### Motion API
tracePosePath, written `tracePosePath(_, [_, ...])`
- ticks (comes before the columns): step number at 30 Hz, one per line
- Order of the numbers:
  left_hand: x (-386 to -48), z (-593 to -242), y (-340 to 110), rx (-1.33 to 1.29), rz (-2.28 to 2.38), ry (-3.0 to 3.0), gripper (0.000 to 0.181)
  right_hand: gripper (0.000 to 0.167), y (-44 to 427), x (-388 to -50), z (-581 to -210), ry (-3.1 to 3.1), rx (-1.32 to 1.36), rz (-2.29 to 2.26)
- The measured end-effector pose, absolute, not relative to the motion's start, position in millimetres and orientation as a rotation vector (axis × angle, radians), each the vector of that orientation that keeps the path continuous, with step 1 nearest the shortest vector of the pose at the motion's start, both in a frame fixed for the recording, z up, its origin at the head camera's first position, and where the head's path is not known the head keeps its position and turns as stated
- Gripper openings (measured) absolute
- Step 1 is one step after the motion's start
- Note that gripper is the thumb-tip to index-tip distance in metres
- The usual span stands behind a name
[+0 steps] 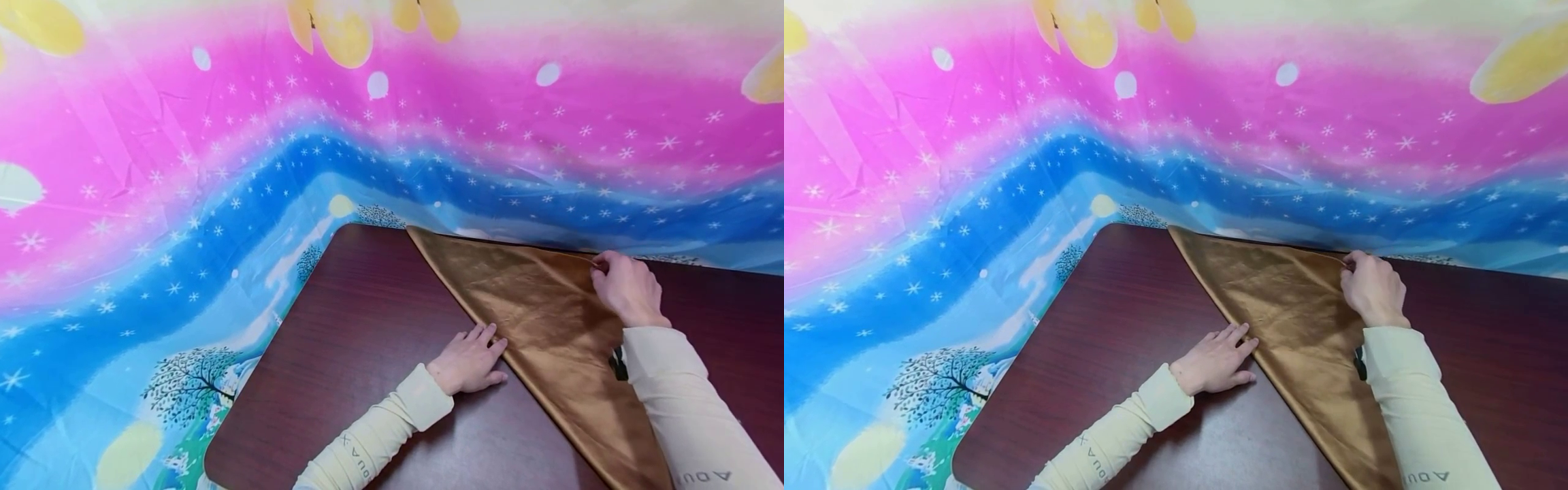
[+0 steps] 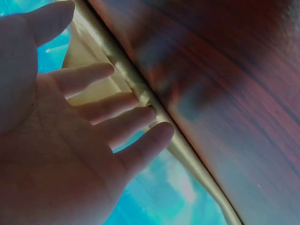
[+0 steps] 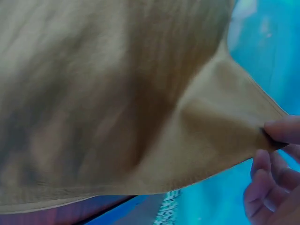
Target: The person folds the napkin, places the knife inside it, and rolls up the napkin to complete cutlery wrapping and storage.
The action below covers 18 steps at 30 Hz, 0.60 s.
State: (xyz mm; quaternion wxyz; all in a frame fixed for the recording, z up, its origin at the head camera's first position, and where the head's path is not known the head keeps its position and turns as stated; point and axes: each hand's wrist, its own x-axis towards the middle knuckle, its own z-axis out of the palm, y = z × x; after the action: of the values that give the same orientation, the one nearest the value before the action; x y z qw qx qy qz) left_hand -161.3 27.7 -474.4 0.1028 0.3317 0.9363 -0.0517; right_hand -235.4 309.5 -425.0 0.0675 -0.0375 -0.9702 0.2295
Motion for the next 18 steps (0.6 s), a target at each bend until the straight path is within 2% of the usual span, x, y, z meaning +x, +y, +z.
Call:
tracePosePath(11, [-160.9, -473.5, 27.1, 0.967, -0.140, 2.748, 0.064, 0.012, 322.2, -229.5, -443.7, -2.898, -0.108, 0.729])
tracePosePath(18, [-161.5, -473.7, 27.0, 0.977, -0.153, 2.758, 0.064, 0.016, 329.2, -229.1, -456.8, -2.885, -0.002, 0.776])
